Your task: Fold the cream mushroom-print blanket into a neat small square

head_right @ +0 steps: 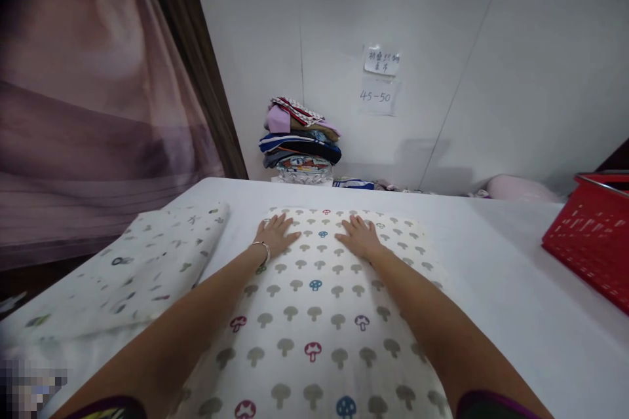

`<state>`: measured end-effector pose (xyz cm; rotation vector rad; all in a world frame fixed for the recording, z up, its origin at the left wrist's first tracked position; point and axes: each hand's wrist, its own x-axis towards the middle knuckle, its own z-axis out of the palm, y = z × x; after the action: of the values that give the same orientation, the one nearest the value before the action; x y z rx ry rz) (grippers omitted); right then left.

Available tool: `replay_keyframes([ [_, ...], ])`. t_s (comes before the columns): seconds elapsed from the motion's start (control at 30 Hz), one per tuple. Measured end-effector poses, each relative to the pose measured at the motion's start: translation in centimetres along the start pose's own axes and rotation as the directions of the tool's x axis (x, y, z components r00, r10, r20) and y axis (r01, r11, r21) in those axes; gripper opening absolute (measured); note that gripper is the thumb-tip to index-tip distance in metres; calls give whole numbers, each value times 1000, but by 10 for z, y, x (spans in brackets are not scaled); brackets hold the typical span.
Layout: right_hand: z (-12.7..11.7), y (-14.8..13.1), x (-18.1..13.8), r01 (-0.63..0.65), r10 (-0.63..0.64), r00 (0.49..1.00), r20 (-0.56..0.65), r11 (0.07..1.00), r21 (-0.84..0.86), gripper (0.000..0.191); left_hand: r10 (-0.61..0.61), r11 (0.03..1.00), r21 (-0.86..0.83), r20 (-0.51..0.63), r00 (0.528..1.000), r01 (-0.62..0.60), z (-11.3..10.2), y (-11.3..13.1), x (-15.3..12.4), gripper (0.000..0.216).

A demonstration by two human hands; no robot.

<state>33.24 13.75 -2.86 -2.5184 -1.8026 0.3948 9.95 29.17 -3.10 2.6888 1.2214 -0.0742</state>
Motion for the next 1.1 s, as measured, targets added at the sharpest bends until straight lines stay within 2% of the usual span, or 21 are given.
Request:
replay_keyframes([
  [0.17, 0, 2, 19, -10, 9, 1000, -29, 1000, -20, 69, -35, 999, 12, 2, 999, 35, -2, 3, 9, 83],
  [0.3, 0, 9, 24, -42, 42, 998, -52, 999, -6, 70, -10, 999, 31, -64, 998, 12, -1, 3, 15, 83],
  [0.53, -1, 13, 38, -80, 80, 996, -40, 997, -4, 73, -36, 999, 22, -35, 999, 37, 4, -3, 38, 78],
  [0.67, -8, 11, 23, -91, 91, 994, -61, 996, 2, 69, -64, 998, 17, -9, 998, 64, -7, 0, 36, 77],
  [0.73, -7, 16, -3, -88, 86, 992, -87, 996, -14, 69, -52, 998, 17, -26, 998, 52, -16, 0, 21, 77],
  [0.83, 5, 37, -61, -58, 51, 991, -123, 997, -49, 70, 81, 996, 47, -92, 992, -77, -21, -5, -23, 74],
  [0.9, 18, 57, -101, -71, 60, 986, -152, 995, -65, 71, 184, 981, 75, -115, 976, -176, -15, -10, -61, 71],
  [0.97, 29, 75, -130, -110, 92, 978, -187, 990, -88, 70, 237, 970, 87, -105, 966, -228, -4, -14, -94, 70],
  [1.03, 32, 88, -144, -159, 140, 973, -182, 982, -98, 70, 240, 969, 79, -56, 969, -235, 4, -15, -115, 68],
  [1.1, 27, 94, -145, -188, 175, 975, -138, 978, -91, 71, 221, 973, 64, 5, 975, -221, 5, -11, -121, 66],
])
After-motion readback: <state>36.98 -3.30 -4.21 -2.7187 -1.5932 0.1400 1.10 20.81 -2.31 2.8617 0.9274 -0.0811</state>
